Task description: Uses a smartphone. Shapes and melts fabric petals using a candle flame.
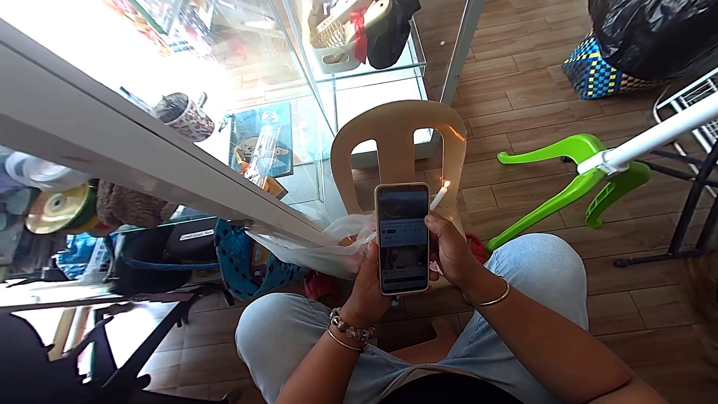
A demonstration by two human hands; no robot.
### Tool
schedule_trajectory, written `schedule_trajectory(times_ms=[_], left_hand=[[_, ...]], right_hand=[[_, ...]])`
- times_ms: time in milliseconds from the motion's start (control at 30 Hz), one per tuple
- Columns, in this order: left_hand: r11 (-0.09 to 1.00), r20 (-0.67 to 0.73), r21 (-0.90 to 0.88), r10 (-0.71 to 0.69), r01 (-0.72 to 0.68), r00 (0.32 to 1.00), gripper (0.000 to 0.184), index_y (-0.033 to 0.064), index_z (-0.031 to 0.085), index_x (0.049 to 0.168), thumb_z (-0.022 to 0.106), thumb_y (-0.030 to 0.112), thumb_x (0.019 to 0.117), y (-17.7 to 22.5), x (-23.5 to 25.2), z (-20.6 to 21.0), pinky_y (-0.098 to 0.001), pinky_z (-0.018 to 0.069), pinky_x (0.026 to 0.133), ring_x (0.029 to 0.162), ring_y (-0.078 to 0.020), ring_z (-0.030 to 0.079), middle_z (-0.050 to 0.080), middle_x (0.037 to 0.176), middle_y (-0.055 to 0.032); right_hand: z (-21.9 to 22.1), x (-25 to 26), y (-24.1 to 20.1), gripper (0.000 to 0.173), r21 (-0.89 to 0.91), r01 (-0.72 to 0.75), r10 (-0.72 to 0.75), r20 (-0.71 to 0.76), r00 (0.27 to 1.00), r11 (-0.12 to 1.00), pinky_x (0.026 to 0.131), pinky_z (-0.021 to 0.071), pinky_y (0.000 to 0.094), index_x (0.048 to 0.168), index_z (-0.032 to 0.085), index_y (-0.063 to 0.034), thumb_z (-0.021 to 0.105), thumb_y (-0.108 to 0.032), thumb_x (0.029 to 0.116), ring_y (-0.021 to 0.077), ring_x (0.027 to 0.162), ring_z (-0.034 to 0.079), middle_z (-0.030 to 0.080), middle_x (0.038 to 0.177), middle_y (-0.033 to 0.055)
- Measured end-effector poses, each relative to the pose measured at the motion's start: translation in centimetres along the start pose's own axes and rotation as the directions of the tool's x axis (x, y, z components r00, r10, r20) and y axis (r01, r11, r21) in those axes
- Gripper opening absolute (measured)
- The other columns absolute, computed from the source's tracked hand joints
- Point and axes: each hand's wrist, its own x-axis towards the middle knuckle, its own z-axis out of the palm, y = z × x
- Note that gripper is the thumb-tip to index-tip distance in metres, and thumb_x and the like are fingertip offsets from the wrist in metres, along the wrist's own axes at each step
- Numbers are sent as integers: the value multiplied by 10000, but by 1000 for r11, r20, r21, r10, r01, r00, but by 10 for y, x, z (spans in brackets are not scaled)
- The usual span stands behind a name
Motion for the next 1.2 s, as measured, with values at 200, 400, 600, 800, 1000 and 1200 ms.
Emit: schedule_trajectory(times_ms=[200, 400, 600, 800, 1000, 1200], left_hand=[[1000, 27, -19, 3, -3, 1000, 610, 214, 636, 1357, 488, 665, 973, 1, 0, 1, -538, 564, 961, 1169, -314, 673, 691, 1264, -134], [1000, 7, -16, 24, -24, 1000, 597, 210, 626, 1366, 492, 646, 981, 1, 0, 3, -534, 562, 969, 1171, -312, 672, 688, 1268, -136], [1000, -3, -15, 26, -26, 1000, 597, 205, 633, 1357, 504, 646, 975, 1, 0, 4, -523, 567, 968, 1163, -307, 678, 693, 1260, -137], [999, 28, -34, 11, -10, 1000, 617, 190, 635, 1356, 493, 654, 975, 1, 0, 2, -524, 566, 969, 1164, -314, 676, 690, 1265, -146], [999, 87, -14, -51, 53, 995, 712, 176, 633, 1358, 463, 731, 946, 28, -25, 18, -503, 604, 897, 1093, -345, 703, 689, 1248, -182], [965, 88, -56, 260, -255, 962, 769, 111, 672, 1314, 491, 743, 915, 75, -119, 37, -471, 611, 847, 1012, -318, 727, 720, 1165, -175]], right_hand=[[0, -1, -2, 368, -12, 12, -12, 19, 1000, 1000, 795, 590, 226, 1247, 564, -150, 286, -290, 1051, 39, 897, 695, 708, 970, -29], [0, -1, -2, 372, -5, 21, -21, 36, 999, 1000, 808, 589, 231, 1267, 559, -143, 289, -282, 1053, 45, 908, 698, 716, 985, -22], [0, -1, -2, 361, -6, 30, -30, 34, 999, 1000, 808, 582, 220, 1248, 565, -148, 290, -275, 1052, 38, 908, 692, 710, 978, -29], [-1, -2, -1, 373, -9, 9, -9, 24, 1000, 1000, 825, 591, 248, 1276, 553, -144, 310, -306, 1043, 64, 937, 696, 708, 1018, -11], [-7, -2, 0, 569, -83, 281, -263, 181, 948, 956, 949, 545, 265, 1203, 641, -162, 319, -606, 1049, 33, 1035, 674, 729, 1061, -91], [-17, 1, 1, 647, 7, 318, -308, 282, 909, 948, 987, 563, 417, 1189, 684, -108, 259, -578, 1057, 254, 1084, 717, 753, 1150, 86]])
